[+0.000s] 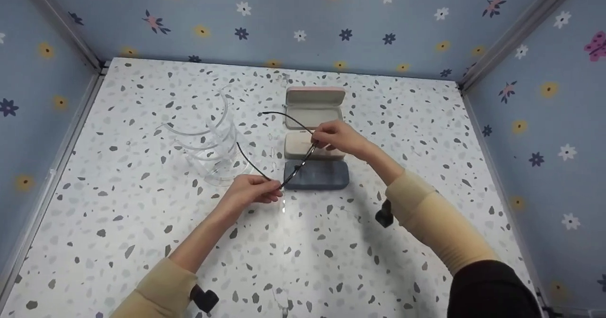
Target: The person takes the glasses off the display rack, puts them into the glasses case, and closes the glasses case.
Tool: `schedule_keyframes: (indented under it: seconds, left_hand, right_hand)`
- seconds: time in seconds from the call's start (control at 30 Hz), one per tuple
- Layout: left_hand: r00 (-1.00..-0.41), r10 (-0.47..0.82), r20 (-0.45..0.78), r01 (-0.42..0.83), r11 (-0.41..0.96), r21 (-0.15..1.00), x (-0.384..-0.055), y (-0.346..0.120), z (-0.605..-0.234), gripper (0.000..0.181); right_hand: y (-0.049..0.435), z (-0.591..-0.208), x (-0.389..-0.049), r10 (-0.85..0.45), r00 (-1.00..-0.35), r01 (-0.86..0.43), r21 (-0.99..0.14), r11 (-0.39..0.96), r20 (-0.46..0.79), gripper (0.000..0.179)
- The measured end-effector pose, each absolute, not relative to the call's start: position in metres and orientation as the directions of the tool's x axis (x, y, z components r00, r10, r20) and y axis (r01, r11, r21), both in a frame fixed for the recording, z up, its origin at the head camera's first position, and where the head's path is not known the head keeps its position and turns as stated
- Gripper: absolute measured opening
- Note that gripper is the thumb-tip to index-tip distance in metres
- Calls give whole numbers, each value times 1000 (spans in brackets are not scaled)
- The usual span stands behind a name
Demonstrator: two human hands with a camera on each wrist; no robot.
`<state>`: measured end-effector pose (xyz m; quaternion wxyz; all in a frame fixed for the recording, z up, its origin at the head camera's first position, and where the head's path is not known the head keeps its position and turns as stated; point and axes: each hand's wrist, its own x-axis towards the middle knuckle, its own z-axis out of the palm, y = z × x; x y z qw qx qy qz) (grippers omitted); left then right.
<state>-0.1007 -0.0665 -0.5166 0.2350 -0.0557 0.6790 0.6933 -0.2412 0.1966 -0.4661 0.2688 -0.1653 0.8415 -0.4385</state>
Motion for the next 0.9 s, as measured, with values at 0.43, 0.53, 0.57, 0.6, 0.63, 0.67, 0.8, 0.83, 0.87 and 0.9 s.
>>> schedule_keyframes:
  seconds: [0.43,0.53,0.57,0.6,0.63,0.67,0.8,0.83,0.87,0.9]
  left_hand:
    - [-942,111,-318,-292,196,936,-126,-64,-494,24]
    - [-957,64,-284,-261,245,934,-133,-60,-490,23]
    - [-961,48,-273,-251,266,931,-135,-59,-488,24]
    - [-964,32,-264,-244,286,927,-138,-58,-487,25]
    - [-968,20,-252,-234,309,922,-140,-57,-486,26]
    - [-971,9,-240,-224,326,918,-142,-56,-484,26]
    - [-985,-28,-171,-169,381,909,-151,-50,-479,27]
    - [-987,-38,-153,-156,388,908,-154,-49,-478,26]
    - [-989,-50,-140,-148,387,910,-156,-48,-477,26]
    - [-990,-62,-127,-142,386,912,-158,-47,-477,25]
  right_hand:
    - [221,-465,-220,-409,-866,40,-856,515,-287,26]
    - [224,-465,-216,-381,-882,54,-861,505,-279,25]
    - [225,-465,-215,-374,-885,59,-865,499,-277,26]
    - [226,-465,-214,-367,-888,66,-869,491,-275,26]
    - [227,-465,-213,-359,-892,71,-870,487,-274,26]
    - [228,-465,-212,-349,-897,74,-870,487,-271,26]
    - [231,-464,-211,-290,-925,90,-881,464,-247,22]
    - [232,-463,-210,-278,-930,91,-884,459,-240,21]
    - [232,-462,-210,-269,-935,91,-887,454,-233,20]
    - [232,-462,-210,-263,-938,90,-890,447,-227,20]
